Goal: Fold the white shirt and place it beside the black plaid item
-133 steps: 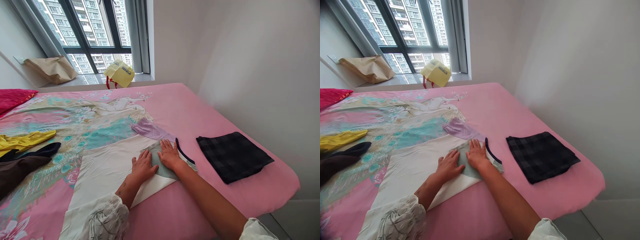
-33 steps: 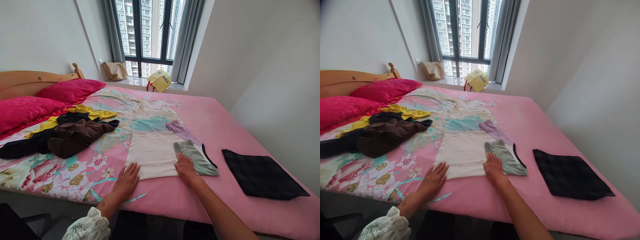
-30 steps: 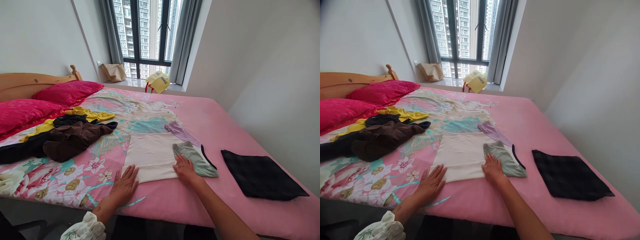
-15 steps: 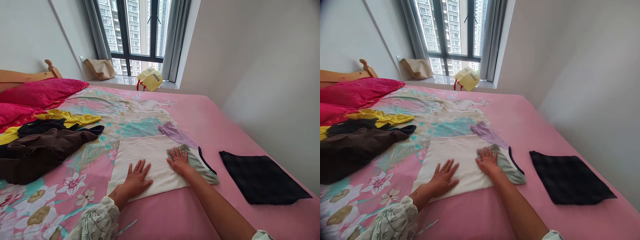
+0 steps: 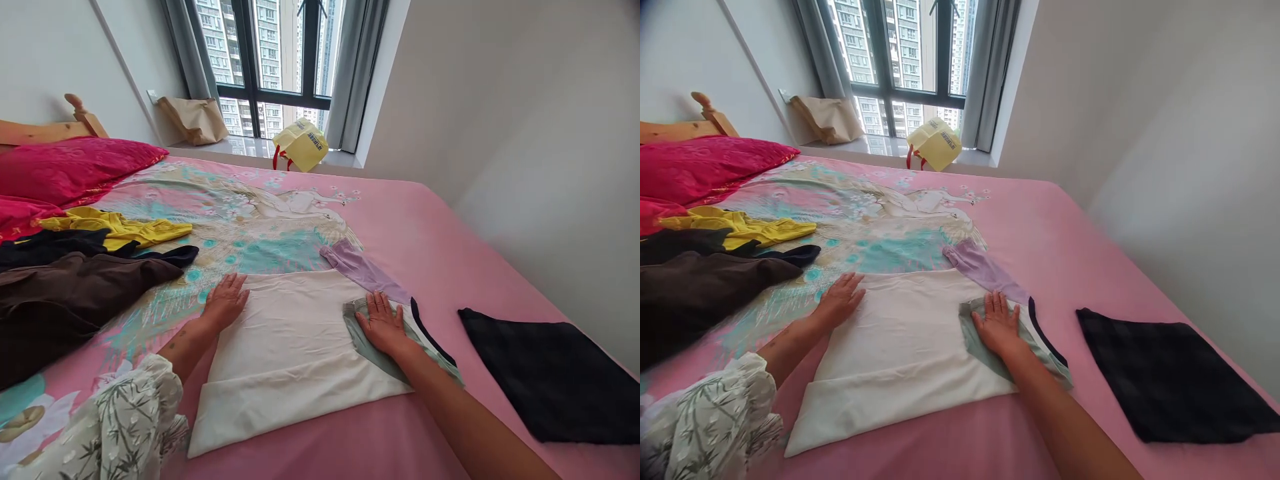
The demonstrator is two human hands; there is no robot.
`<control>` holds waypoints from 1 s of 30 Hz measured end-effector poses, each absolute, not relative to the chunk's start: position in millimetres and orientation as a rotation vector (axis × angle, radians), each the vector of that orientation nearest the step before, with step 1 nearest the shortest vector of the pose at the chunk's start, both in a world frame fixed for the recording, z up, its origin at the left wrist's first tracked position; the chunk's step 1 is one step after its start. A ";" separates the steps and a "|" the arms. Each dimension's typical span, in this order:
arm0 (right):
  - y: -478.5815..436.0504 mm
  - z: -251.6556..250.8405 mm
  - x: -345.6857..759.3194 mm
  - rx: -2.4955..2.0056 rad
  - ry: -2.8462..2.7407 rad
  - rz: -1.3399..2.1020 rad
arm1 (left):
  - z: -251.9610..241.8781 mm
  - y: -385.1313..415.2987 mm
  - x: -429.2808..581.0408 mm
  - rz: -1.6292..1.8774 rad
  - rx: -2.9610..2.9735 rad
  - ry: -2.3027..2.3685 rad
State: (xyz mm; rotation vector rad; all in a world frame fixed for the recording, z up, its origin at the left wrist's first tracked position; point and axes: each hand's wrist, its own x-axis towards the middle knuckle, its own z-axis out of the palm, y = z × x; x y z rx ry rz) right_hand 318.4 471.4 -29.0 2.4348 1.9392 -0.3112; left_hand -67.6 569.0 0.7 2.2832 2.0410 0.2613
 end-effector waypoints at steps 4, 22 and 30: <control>468.4 -34.7 315.9 2.455 1.970 -0.223 | -27.0 575.2 -65.7 0.409 2.217 2.118; 365.1 23.1 428.3 3.059 2.043 -0.936 | 21.0 444.0 47.8 0.486 2.423 1.437; 333.6 12.5 434.3 2.917 2.008 -0.947 | 41.6 475.5 147.9 0.333 1.877 1.608</control>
